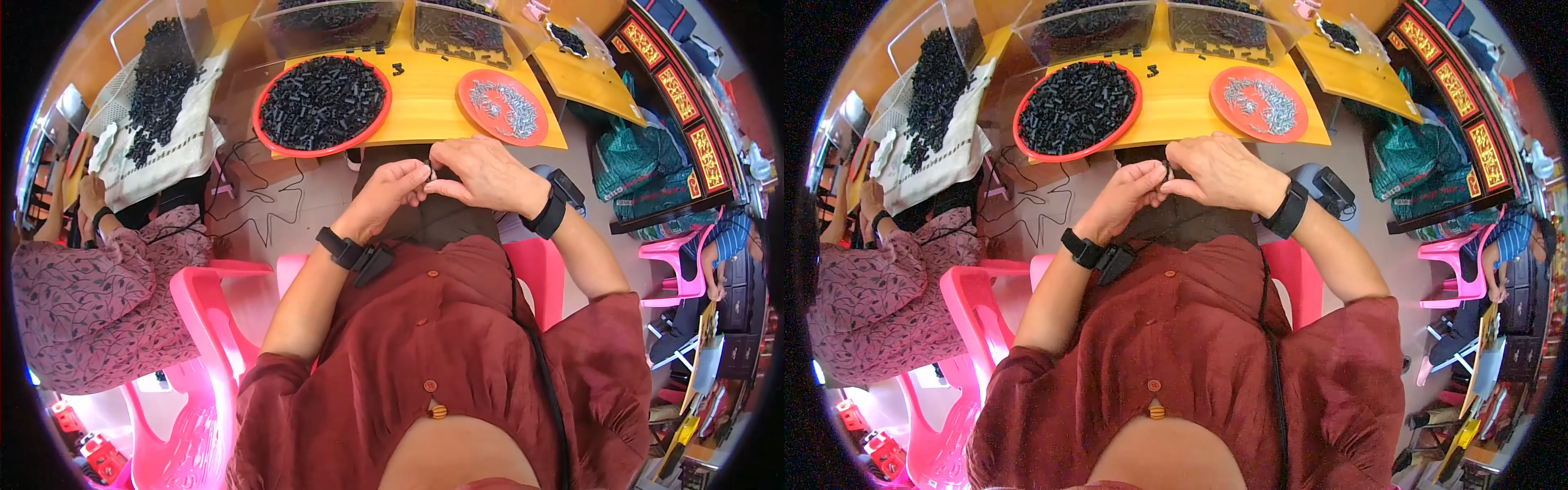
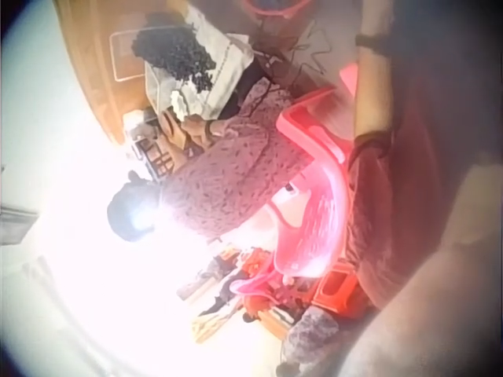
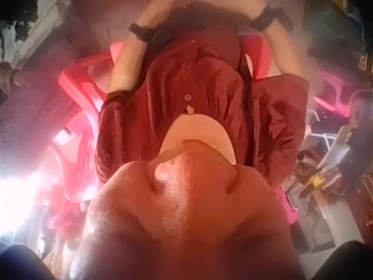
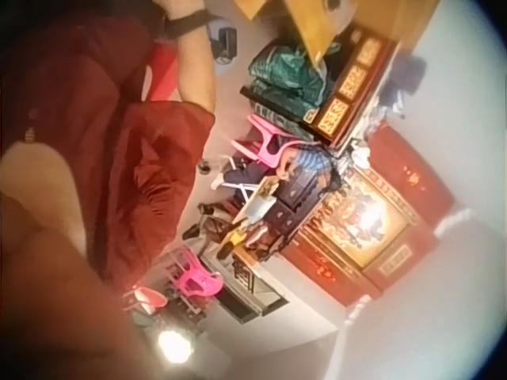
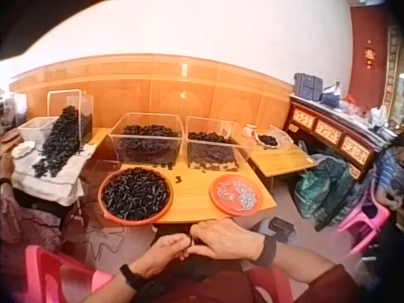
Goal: The person assembles small black components by manually inserting silver-colored pins into them.
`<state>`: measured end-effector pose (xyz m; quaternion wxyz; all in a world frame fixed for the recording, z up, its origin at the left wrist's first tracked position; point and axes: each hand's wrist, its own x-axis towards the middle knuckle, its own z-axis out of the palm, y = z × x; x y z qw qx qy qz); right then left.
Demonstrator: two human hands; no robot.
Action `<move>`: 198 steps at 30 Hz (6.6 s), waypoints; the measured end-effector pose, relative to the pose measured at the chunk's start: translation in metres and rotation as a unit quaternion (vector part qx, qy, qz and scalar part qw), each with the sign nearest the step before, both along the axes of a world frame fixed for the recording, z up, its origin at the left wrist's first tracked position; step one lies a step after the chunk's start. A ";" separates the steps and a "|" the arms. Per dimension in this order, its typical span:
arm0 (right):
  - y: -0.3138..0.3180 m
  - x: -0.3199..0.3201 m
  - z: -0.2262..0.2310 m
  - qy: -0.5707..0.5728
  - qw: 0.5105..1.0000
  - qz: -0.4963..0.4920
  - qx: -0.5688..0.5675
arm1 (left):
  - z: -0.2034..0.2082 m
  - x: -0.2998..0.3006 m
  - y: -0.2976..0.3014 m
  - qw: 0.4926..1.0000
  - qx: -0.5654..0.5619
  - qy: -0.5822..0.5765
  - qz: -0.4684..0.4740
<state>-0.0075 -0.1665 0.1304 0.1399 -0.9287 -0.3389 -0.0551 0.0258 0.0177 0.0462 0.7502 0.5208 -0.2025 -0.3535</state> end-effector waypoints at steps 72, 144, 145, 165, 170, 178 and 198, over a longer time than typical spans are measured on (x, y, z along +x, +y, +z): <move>-0.005 0.252 -0.083 0.030 0.959 -0.276 0.051 | -0.003 -0.004 -0.010 0.995 0.063 0.034 0.076; 0.016 0.003 -0.025 0.082 0.912 -0.154 0.372 | -0.013 0.007 0.001 0.942 -0.182 0.212 0.187; 0.023 0.001 -0.026 0.083 0.911 -0.154 0.373 | -0.013 0.007 0.001 0.941 -0.186 0.211 0.188; 0.036 0.001 -0.045 -0.075 0.918 -0.150 0.360 | -0.012 0.002 -0.005 0.951 -0.203 0.173 0.158; 0.028 0.016 -0.035 -0.088 0.923 -0.154 0.341 | -0.016 0.006 0.000 0.944 -0.210 0.193 0.166; -0.029 0.135 -0.055 -0.017 0.959 -0.260 0.108 | -0.021 0.009 -0.001 0.922 -0.235 0.249 0.178; 0.016 0.051 -0.049 0.244 0.837 -0.141 0.469 | -0.021 0.011 0.004 0.925 -0.244 0.253 0.146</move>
